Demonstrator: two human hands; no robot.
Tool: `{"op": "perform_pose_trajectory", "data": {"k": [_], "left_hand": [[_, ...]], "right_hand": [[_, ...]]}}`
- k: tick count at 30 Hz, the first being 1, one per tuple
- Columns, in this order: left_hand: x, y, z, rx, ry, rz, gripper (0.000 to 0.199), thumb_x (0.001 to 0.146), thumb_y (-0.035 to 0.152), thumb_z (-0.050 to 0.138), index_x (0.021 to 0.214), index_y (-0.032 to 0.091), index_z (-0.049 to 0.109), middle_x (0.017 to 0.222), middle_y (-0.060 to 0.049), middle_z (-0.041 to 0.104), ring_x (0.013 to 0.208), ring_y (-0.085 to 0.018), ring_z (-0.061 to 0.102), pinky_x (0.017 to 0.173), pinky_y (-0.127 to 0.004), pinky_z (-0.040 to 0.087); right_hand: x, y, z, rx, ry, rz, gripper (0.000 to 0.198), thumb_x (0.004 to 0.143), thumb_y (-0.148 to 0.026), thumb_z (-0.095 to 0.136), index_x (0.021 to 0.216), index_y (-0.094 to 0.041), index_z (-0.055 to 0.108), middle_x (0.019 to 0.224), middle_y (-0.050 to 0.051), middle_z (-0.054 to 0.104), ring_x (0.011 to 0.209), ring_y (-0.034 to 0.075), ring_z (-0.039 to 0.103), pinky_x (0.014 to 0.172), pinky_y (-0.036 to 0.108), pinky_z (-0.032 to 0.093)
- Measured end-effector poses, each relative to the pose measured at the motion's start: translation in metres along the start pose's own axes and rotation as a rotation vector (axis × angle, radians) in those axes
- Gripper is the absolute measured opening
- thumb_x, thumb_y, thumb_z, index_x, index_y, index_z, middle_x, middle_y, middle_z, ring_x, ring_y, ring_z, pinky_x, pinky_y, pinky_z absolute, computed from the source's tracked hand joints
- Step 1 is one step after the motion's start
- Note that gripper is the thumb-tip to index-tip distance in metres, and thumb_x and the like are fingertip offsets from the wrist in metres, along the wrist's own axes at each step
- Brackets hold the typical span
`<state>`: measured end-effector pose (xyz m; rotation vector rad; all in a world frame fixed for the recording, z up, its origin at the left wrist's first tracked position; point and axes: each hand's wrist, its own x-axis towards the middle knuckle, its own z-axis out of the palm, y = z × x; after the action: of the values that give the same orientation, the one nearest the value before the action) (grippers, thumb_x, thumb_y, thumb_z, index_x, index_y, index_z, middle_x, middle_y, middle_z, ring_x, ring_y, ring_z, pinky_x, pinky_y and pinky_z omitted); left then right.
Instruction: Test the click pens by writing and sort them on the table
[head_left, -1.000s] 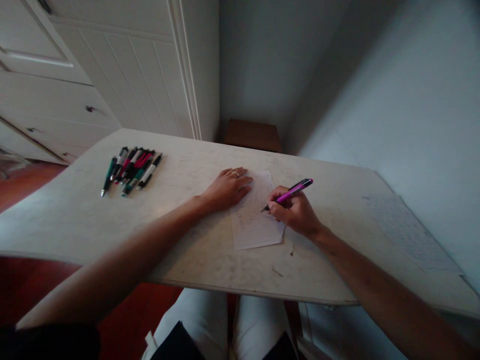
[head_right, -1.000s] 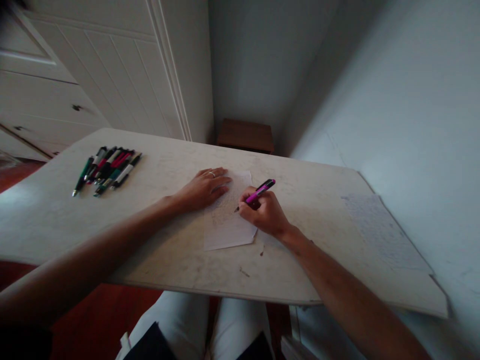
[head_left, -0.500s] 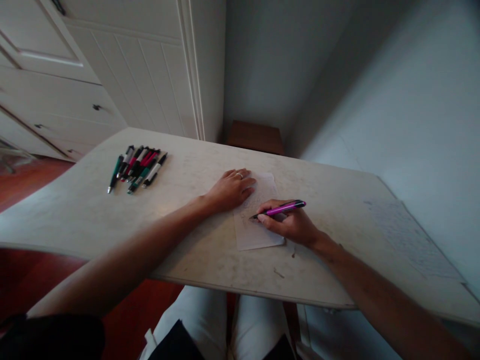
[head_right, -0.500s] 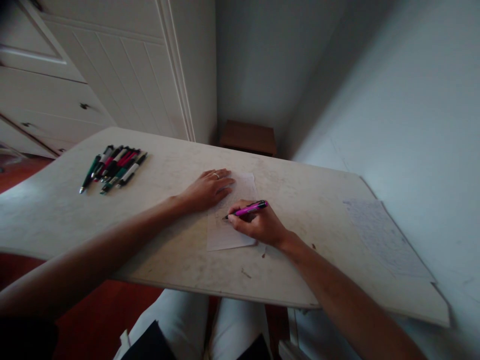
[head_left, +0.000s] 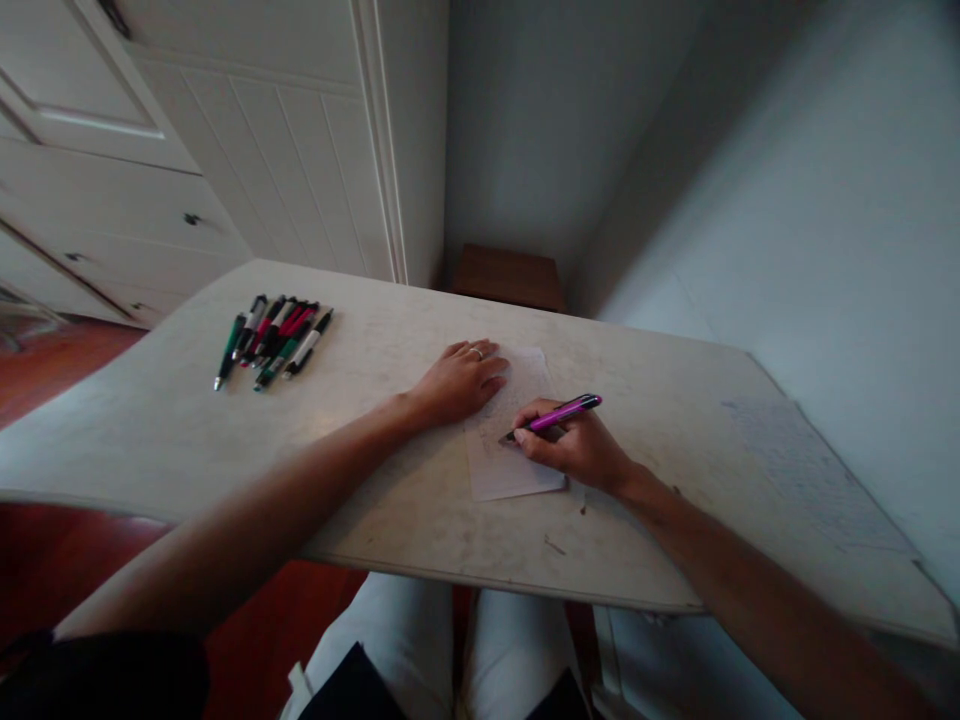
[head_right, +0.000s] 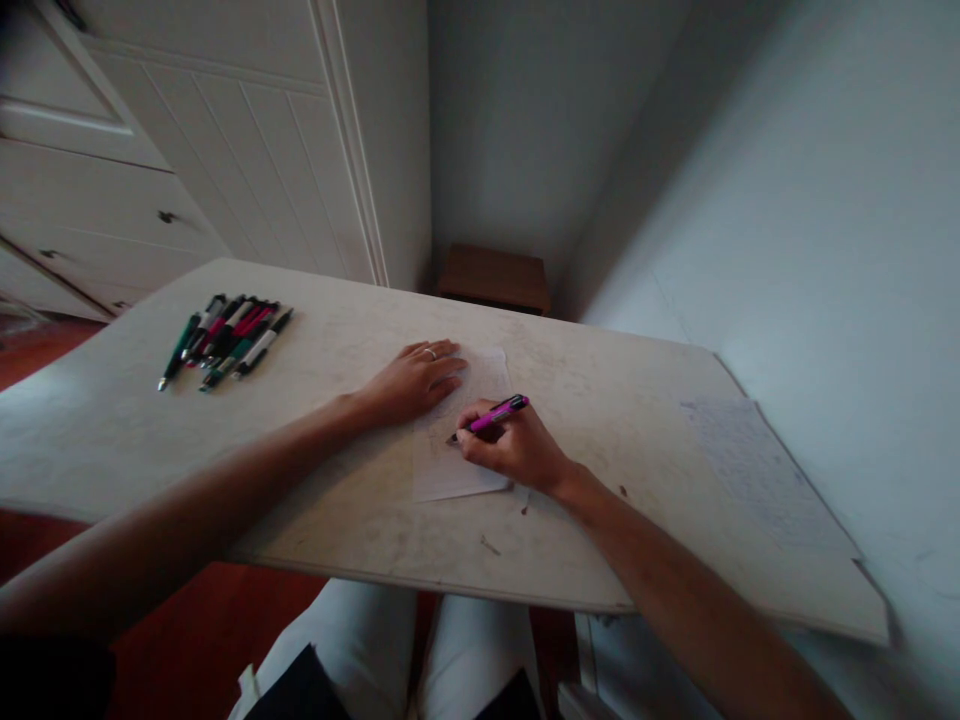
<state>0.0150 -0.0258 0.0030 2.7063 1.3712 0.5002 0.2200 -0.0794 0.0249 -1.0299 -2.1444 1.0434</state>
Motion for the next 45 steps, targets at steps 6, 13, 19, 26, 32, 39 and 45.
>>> {"op": "perform_pose_trajectory", "data": {"k": [6,13,19,26,32,39,45], "left_hand": [[0.0,0.0,0.0,0.012,0.0,0.006,0.038,0.097,0.035,0.04,0.124,0.018,0.061,0.139,-0.013,0.053,0.131,-0.025,0.046,0.111,-0.044,0.034],[0.0,0.0,-0.001,0.019,-0.002,0.007,0.038,0.097,0.034,0.04,0.124,0.017,0.06,0.139,-0.014,0.053,0.132,-0.025,0.046,0.111,-0.043,0.034],[0.0,0.0,0.001,0.015,0.011,0.008,0.038,0.097,0.034,0.04,0.123,0.017,0.062,0.137,-0.014,0.054,0.13,-0.025,0.047,0.11,-0.043,0.035],[0.0,0.0,0.0,0.017,0.015,0.02,0.037,0.097,0.035,0.039,0.121,0.018,0.062,0.136,-0.014,0.055,0.129,-0.025,0.048,0.109,-0.044,0.036],[0.0,-0.001,0.001,-0.01,0.005,0.01,0.036,0.097,0.035,0.04,0.122,0.02,0.061,0.136,-0.011,0.054,0.13,-0.024,0.047,0.11,-0.044,0.035],[0.0,-0.003,0.001,-0.021,0.003,0.031,0.035,0.097,0.035,0.039,0.121,0.021,0.061,0.133,-0.011,0.057,0.127,-0.024,0.05,0.109,-0.044,0.035],[-0.001,-0.004,-0.003,-0.008,-0.041,0.04,0.042,0.097,0.042,0.042,0.127,0.019,0.059,0.141,-0.014,0.05,0.133,-0.025,0.044,0.111,-0.043,0.033]], "right_hand": [[0.0,0.003,0.0,0.047,0.055,0.04,0.016,0.081,-0.031,0.059,0.083,-0.016,0.063,0.068,0.001,0.061,0.057,0.012,0.053,0.053,0.023,0.044],[0.0,0.001,0.002,0.064,-0.005,0.01,0.017,0.081,-0.033,0.059,0.084,-0.016,0.064,0.069,0.002,0.062,0.061,0.013,0.055,0.054,0.024,0.044],[0.001,0.003,0.0,-0.02,0.183,-0.009,0.013,0.079,-0.03,0.057,0.08,-0.018,0.061,0.066,0.0,0.058,0.056,0.012,0.05,0.052,0.023,0.041],[0.002,0.005,-0.006,-0.024,0.19,-0.024,0.013,0.081,-0.029,0.056,0.077,-0.017,0.058,0.067,0.0,0.056,0.058,0.012,0.052,0.054,0.023,0.042],[0.003,0.006,-0.006,-0.028,0.186,-0.014,0.014,0.082,-0.03,0.057,0.079,-0.017,0.061,0.069,0.001,0.059,0.058,0.012,0.052,0.054,0.023,0.043],[0.006,0.015,-0.014,0.086,0.366,0.016,0.022,0.086,-0.037,0.057,0.097,-0.019,0.06,0.072,0.0,0.061,0.055,0.011,0.055,0.051,0.024,0.046],[0.015,0.022,-0.03,0.174,0.472,0.018,0.028,0.084,-0.04,0.061,0.1,-0.017,0.064,0.079,0.002,0.067,0.062,0.012,0.059,0.059,0.027,0.05]]}}
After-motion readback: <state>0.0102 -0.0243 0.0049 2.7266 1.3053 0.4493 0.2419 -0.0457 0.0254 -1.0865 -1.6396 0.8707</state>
